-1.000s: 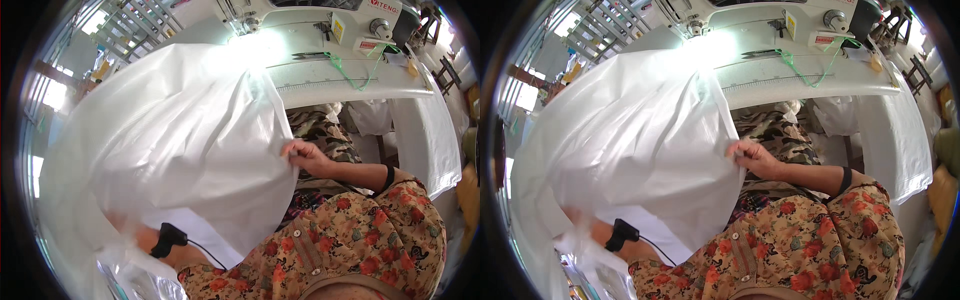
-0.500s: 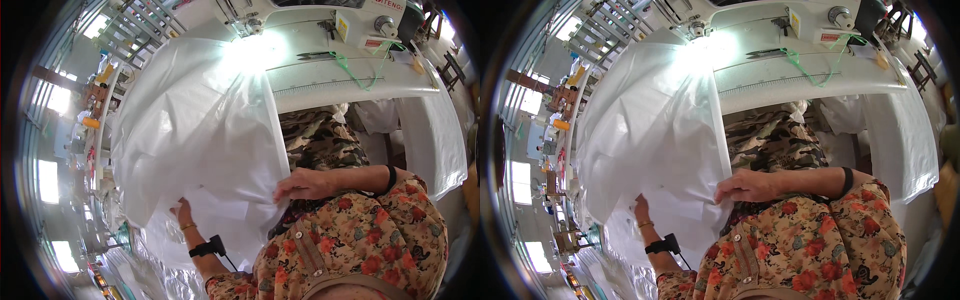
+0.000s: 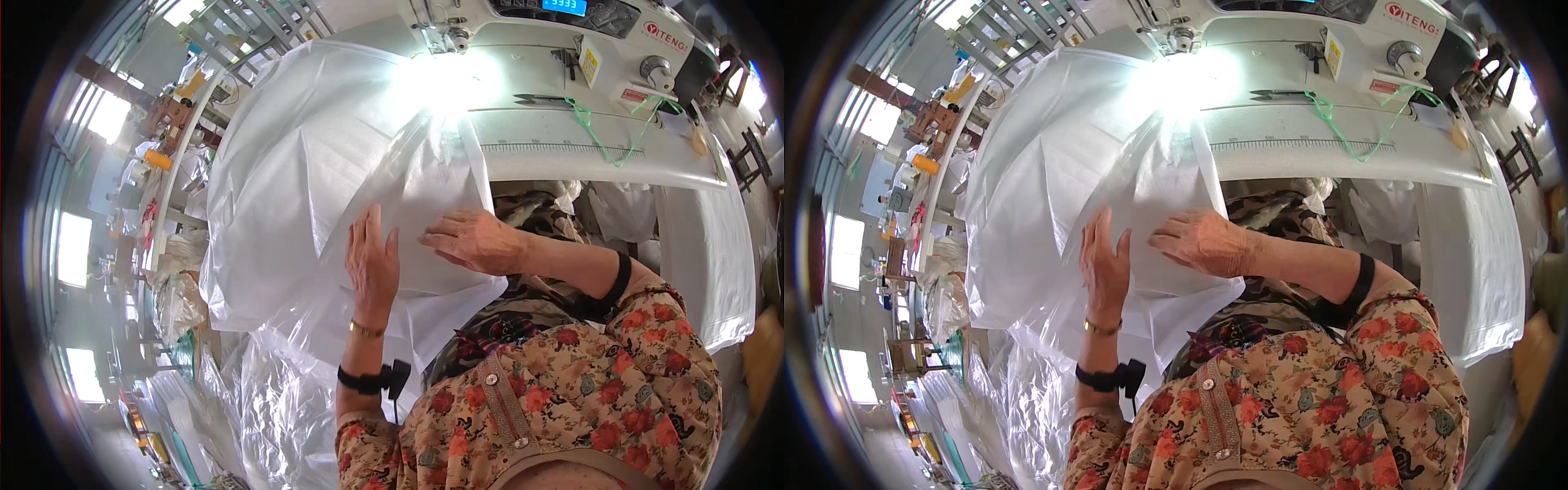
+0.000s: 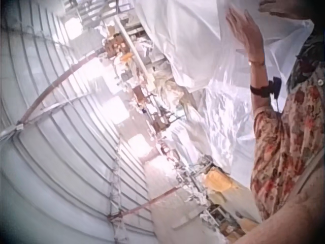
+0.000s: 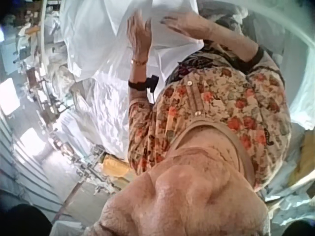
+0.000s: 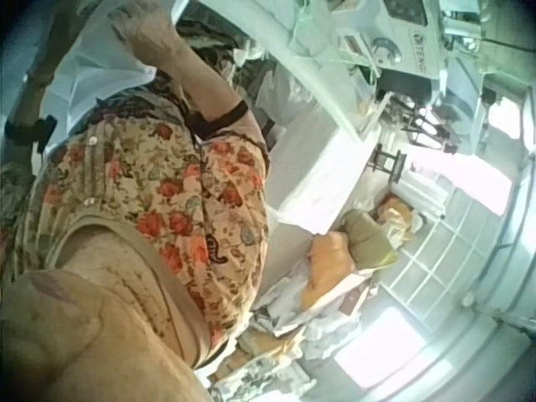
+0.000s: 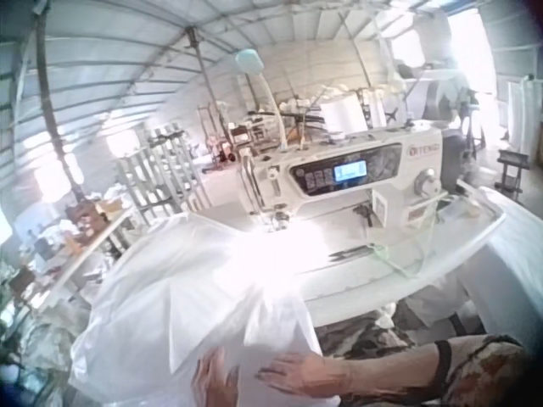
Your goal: The person is using an industrial sewing machine to sew seams on large white plastic or synthetic fabric sheets.
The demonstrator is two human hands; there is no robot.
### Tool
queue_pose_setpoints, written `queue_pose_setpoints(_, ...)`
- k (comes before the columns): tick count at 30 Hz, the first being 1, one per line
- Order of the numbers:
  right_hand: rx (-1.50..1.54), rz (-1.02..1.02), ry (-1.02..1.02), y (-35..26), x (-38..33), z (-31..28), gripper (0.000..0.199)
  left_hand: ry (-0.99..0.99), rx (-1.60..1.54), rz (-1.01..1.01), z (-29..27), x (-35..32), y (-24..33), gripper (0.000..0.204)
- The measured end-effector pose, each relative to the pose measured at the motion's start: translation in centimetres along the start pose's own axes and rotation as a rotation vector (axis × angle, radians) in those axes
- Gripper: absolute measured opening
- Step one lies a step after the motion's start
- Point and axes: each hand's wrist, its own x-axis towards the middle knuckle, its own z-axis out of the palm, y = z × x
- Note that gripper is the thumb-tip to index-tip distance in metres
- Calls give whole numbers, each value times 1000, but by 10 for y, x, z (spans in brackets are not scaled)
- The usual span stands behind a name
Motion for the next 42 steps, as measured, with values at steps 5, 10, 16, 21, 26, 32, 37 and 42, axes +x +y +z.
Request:
queue_pose_setpoints(5,-174,319,-1152,11,-54,11,14,-104,303,-180,15,-2,-37,10)
queue_pose_setpoints(10,205,565,-583,26,-58,-3,21,-55,-39,-162,-21,2,-17,13)
queue_pose_setpoints(16,713,922,-219,16,-22,3,30,-158,-408,-260,-45,0,11,16)
queue_pose_setpoints(21,865,1020,-176,10,-11,8,43,-276,-320,-340,-26,-7,0,15)
queue_pose_setpoints(26,1015,1088,-24,-9,-7,6,54,-439,-384,-207,-32,-14,29,14)
queue_pose_setpoints(32,1106,1124,-43,-28,-8,-6,34,-622,-262,141,-42,-24,70,15)
queue_pose_setpoints(37,1135,1161,117,-22,-43,-9,27,-126,-2,136,-51,18,36,35)
queue_pose_setpoints(42,1250,1093,114,-29,-42,-8,26,97,505,9,-23,11,-59,49)
